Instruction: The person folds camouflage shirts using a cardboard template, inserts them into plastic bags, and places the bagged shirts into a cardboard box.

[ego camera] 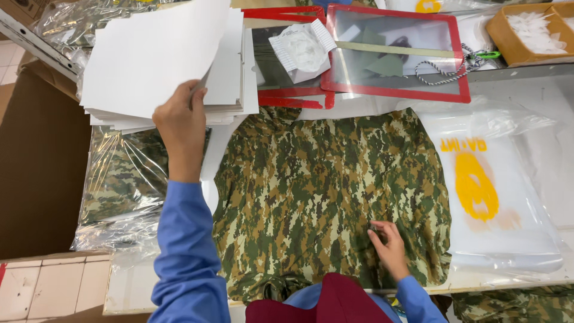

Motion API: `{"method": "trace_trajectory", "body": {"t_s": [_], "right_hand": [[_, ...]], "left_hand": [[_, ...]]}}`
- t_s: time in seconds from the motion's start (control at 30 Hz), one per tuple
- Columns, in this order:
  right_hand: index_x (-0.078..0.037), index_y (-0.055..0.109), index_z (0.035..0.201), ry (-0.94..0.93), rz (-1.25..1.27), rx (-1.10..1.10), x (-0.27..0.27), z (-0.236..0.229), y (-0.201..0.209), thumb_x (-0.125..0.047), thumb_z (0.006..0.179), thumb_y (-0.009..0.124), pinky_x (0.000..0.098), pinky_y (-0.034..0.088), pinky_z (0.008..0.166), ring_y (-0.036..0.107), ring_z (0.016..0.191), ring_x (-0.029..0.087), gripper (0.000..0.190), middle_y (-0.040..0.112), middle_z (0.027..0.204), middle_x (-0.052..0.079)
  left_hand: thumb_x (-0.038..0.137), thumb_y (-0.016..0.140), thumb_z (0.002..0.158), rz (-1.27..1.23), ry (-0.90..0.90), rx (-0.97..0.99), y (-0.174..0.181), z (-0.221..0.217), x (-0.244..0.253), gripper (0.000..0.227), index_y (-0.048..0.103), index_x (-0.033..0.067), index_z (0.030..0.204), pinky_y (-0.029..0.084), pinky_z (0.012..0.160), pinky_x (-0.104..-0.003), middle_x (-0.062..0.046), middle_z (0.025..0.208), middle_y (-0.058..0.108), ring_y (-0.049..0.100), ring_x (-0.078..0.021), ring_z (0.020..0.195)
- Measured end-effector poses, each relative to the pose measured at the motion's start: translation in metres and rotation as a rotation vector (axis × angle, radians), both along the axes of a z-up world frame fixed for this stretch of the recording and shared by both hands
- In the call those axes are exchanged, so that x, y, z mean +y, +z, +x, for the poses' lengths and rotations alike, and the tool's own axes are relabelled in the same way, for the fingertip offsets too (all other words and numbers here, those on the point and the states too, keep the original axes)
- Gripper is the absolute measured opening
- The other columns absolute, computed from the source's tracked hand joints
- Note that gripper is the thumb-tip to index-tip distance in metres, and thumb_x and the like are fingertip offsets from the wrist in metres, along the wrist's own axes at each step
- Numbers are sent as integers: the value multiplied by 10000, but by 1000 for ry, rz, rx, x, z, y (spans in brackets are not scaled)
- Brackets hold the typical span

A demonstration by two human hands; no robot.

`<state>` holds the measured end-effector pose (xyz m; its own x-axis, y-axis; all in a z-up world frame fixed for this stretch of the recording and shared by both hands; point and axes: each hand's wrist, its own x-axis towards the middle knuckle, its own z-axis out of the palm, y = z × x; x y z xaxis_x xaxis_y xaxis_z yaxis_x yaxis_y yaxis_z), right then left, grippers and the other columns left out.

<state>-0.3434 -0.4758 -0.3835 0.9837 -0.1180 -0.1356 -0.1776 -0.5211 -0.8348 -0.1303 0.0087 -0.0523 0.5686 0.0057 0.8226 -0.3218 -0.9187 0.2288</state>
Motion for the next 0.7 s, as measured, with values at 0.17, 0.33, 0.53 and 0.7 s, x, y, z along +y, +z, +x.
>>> {"method": "trace_trajectory", "body": {"t_s": [0.17,0.33,0.53,0.7], "right_hand": [[-163,781,1202,104,127,-122,60,32,59,-229,923,798,443,561,965,717,1081,299,287,697,1120,92],[-33,510,1501,321,751,33,114,47,175,-622,918,518,558,546,1009,669,1206,393,829,662,1306,283],[-44,701,1098,-118,732,33,111,65,187,-74,901,778,367,607,747,756,871,202,213,792,966,134],[-90,816,1080,57,189,-355,87,39,148,-61,920,740,368,605,733,744,888,221,180,825,973,107]], "left_hand": [[61,855,974,-118,-20,-72,-15,-53,-28,63,799,56,1002,515,516,-274,-79,684,744,696,-248,539],[242,795,956,213,-90,13,-55,-133,-133,79,785,179,911,406,375,-145,33,605,719,556,-50,421],[451,790,876,-149,-708,453,-109,-212,-204,460,767,44,1089,625,837,-404,-162,1114,787,765,-307,1003],[498,789,832,-425,-491,639,-87,-199,-175,777,578,9,1398,585,961,-532,-266,1313,687,687,-418,1172]]}}
